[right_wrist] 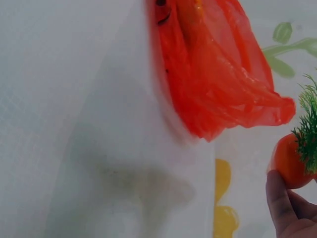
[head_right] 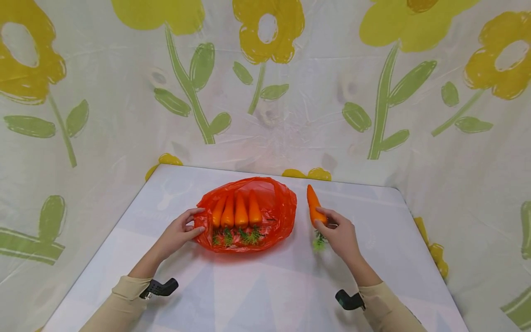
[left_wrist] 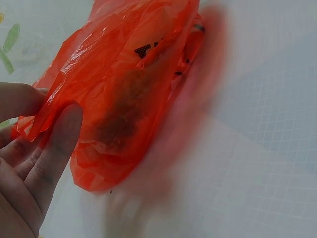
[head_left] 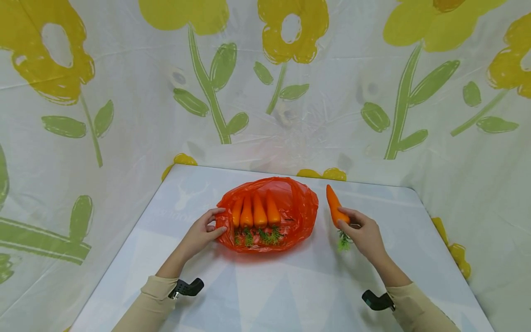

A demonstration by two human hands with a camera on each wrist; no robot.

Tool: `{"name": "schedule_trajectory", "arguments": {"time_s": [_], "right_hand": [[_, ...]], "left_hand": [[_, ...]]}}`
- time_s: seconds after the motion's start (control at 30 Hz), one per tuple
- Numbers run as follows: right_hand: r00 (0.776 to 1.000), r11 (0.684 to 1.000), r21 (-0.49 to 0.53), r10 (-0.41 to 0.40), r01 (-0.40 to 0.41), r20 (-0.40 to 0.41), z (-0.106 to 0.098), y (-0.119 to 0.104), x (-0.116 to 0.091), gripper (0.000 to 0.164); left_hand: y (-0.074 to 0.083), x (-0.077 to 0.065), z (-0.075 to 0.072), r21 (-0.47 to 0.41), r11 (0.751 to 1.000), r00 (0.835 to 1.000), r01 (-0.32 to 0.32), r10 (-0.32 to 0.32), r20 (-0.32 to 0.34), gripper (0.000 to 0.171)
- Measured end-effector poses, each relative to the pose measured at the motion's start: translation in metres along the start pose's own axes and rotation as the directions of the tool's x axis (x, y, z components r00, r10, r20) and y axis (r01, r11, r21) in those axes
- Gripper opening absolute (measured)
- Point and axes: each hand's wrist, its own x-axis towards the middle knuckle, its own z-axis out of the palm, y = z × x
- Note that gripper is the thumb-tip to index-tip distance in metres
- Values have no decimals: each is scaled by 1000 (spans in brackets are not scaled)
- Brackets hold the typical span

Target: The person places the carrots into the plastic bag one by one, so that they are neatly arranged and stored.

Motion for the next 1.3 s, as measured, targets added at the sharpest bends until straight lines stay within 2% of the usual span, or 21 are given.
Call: {"name": "schedule_trajectory", "arguments": {"time_s": [0.23, 0.5, 0.67, 0.87, 1.13, 1.3], "right_hand": [[1000, 999, 46, -10, 9, 18, -1, -15, -3, 45], [997, 991, 115, -71, 67, 31, 2, -36, -9, 42], [994, 988, 122, -100, 96, 30, 3, -39, -11, 40], [986, 973, 186, -153, 139, 64, 6, -38, -9, 39], [972, 957, 237, -198, 165, 124, 13, -41, -10, 38], [966, 955, 256, -195, 147, 172, 20, -44, -10, 37]], "left_hand": [[0, 0, 0, -2, 1000, 1000, -7, 7, 3, 57], [0, 0, 1, 19, 1000, 1000, -17, 17, -2, 57], [-1, 0, 1, 9, 1000, 1000, -19, 19, -3, 56], [-1, 0, 2, -14, 1000, 1000, -26, 26, -4, 56], [-2, 0, 2, 3, 1000, 1000, -21, 21, -4, 56], [-2, 1, 2, 4, 1000, 1000, -19, 19, -4, 57]]}}
